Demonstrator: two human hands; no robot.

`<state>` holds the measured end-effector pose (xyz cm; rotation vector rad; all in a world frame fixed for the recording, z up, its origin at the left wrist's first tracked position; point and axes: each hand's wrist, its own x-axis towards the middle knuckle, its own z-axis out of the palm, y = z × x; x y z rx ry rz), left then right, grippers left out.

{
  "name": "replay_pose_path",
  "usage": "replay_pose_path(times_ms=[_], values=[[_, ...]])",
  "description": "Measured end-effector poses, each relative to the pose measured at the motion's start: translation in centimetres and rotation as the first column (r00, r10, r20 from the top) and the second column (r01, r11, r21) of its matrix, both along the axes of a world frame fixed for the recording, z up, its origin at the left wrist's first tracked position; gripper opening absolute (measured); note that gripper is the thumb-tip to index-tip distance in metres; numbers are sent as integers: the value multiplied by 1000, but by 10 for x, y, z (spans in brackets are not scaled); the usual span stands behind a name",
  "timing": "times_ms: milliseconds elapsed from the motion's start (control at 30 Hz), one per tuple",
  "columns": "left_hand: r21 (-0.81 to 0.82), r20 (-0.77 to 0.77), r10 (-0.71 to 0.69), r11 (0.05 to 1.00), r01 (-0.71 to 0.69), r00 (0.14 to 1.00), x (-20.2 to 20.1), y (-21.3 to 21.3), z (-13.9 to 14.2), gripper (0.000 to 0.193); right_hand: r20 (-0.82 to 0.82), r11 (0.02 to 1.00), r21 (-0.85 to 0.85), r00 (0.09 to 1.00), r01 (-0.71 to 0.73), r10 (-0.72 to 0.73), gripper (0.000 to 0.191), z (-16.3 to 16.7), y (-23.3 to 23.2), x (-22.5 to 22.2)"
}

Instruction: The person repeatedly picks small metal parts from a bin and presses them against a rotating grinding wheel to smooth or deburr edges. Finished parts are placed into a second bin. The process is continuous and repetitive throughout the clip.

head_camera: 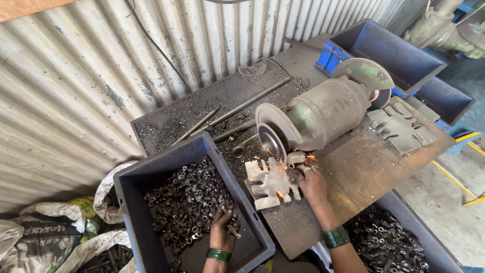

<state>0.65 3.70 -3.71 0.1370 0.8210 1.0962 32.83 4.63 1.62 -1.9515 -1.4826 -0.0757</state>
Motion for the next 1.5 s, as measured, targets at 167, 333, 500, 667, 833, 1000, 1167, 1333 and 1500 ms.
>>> replay_pose_path(times_ms=[167, 333, 500, 667, 833, 1000, 1167, 1333, 1500], values=[[30, -6, -22, 999, 22, 1000, 0, -1, -5, 63, -27, 997, -74, 999, 25, -27, 32, 1, 3, 2], [-54, -102, -27, 998, 21, 994, 2, -3, -3, 56, 8, 999, -50, 1000, 3, -2, 30, 2, 5, 4], [-45, -64, -18, 999, 15, 998, 3, -4, -2, 50, 8, 984, -160, 997, 80, -80, 31, -2, 6, 5], [-29, -10, -43, 999, 43, 999, 5, -4, -3, 51, 85, 998, -36, 995, 49, -46, 34, -7, 7, 7], [-7, -71, -51, 999, 51, 996, 5, -4, 1, 50, 48, 990, -122, 997, 69, -64, 35, -6, 8, 7], [4, -102, -80, 997, 81, 992, 7, -2, 11, 48, 118, 1000, 11, 993, 11, -12, 34, -5, 6, 3], [10, -96, -38, 999, 39, 995, 8, 1, 21, 44, 351, 906, 344, 929, -246, 119, 31, -5, -9, 3], [-19, -96, -55, 998, 53, 994, 10, 1, 29, 40, 230, 955, 251, 968, -158, 100, 30, -3, -8, 2], [-2, -84, -81, 997, 81, 993, 8, 1, 34, 39, 2, 998, 25, 998, -65, 65, 33, -1, 6, 4]])
